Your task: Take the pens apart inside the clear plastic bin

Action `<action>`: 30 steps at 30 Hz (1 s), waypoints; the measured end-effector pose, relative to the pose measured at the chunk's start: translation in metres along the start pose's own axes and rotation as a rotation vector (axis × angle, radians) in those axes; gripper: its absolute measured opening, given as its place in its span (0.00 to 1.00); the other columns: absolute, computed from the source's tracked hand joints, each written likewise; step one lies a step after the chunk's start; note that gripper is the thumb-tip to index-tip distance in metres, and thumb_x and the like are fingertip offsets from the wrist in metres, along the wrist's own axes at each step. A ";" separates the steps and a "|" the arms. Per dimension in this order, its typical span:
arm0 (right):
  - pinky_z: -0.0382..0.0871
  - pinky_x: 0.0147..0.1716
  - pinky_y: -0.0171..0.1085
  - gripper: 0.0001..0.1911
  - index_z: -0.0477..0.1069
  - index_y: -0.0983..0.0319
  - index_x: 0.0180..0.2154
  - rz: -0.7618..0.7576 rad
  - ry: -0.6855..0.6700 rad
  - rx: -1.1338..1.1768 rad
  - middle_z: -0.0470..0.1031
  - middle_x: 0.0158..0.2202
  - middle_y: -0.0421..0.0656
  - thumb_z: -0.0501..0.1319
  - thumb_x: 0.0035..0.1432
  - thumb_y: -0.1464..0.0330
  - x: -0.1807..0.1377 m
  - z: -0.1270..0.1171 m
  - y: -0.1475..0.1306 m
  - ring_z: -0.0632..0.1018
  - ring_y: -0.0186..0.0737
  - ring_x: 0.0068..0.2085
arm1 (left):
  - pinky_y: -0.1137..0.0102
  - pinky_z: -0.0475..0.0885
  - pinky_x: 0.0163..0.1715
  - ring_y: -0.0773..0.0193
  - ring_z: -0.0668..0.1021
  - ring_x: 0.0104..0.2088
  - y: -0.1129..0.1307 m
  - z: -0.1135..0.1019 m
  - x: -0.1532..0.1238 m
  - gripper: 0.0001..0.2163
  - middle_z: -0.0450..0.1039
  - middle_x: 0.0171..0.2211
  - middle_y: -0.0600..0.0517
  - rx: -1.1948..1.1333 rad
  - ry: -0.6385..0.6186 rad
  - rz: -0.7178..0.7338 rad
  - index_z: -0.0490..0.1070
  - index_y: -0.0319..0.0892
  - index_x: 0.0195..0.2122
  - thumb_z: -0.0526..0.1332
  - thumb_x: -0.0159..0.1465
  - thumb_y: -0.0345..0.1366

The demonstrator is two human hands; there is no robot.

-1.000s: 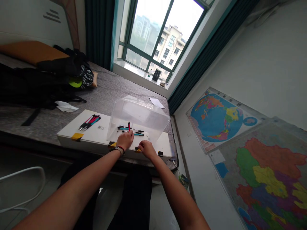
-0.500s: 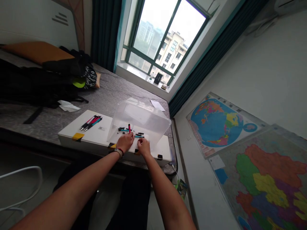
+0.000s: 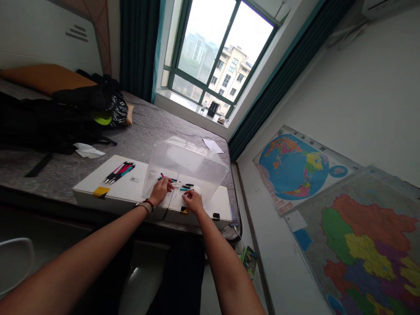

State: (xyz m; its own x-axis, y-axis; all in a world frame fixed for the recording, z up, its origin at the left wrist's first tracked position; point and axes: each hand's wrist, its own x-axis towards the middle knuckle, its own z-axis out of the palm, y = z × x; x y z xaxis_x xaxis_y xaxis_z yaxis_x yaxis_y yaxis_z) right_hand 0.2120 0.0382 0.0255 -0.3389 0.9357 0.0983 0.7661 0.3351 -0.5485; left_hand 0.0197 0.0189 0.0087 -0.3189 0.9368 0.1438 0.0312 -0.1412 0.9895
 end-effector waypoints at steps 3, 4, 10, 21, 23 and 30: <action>0.64 0.36 0.34 0.14 0.75 0.57 0.41 -0.029 -0.074 -0.050 0.77 0.31 0.39 0.66 0.56 0.57 0.007 -0.002 -0.012 0.76 0.37 0.33 | 0.69 0.68 0.28 0.65 0.72 0.23 -0.002 -0.002 0.001 0.19 0.73 0.23 0.52 0.003 -0.047 0.019 0.67 0.42 0.33 0.46 0.67 0.51; 0.64 0.36 0.34 0.17 0.74 0.57 0.42 -0.049 -0.097 -0.064 0.77 0.31 0.39 0.67 0.54 0.56 0.010 -0.001 -0.017 0.75 0.37 0.33 | 0.69 0.68 0.29 0.65 0.72 0.23 -0.003 -0.003 0.001 0.18 0.73 0.23 0.53 0.037 -0.061 0.045 0.67 0.43 0.32 0.47 0.67 0.50; 0.63 0.37 0.34 0.09 0.75 0.57 0.39 -0.114 -0.132 -0.132 0.76 0.34 0.40 0.66 0.58 0.61 0.024 0.016 -0.032 0.75 0.37 0.36 | 0.69 0.67 0.30 0.65 0.72 0.24 -0.003 -0.005 -0.002 0.14 0.72 0.23 0.55 0.163 -0.087 0.115 0.65 0.44 0.28 0.47 0.65 0.43; 0.65 0.42 0.35 0.03 0.75 0.61 0.34 -0.061 -0.068 -0.101 0.77 0.36 0.43 0.65 0.55 0.72 0.025 0.007 -0.033 0.75 0.38 0.39 | 0.68 0.66 0.33 0.63 0.72 0.26 0.011 -0.008 -0.009 0.15 0.70 0.23 0.55 0.278 -0.123 0.131 0.65 0.45 0.26 0.46 0.65 0.42; 0.65 0.40 0.34 0.06 0.74 0.61 0.37 0.013 -0.040 -0.092 0.78 0.34 0.42 0.66 0.55 0.71 0.026 0.008 -0.032 0.76 0.38 0.37 | 0.68 0.66 0.34 0.63 0.72 0.27 0.013 -0.008 -0.009 0.15 0.71 0.23 0.54 0.299 -0.130 0.137 0.65 0.45 0.25 0.46 0.65 0.41; 0.66 0.40 0.35 0.02 0.77 0.61 0.32 0.082 -0.033 -0.125 0.80 0.34 0.45 0.65 0.55 0.69 0.032 0.013 -0.033 0.78 0.41 0.37 | 0.68 0.64 0.33 0.62 0.71 0.26 0.012 -0.011 -0.012 0.15 0.66 0.20 0.55 0.345 -0.146 0.146 0.63 0.46 0.23 0.46 0.65 0.41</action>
State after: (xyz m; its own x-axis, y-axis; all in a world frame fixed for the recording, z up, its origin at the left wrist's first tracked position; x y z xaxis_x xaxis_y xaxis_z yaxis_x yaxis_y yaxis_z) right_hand 0.1691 0.0558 0.0357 -0.2888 0.9569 0.0295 0.8532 0.2712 -0.4455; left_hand 0.0138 0.0028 0.0186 -0.1506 0.9538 0.2599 0.3902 -0.1843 0.9021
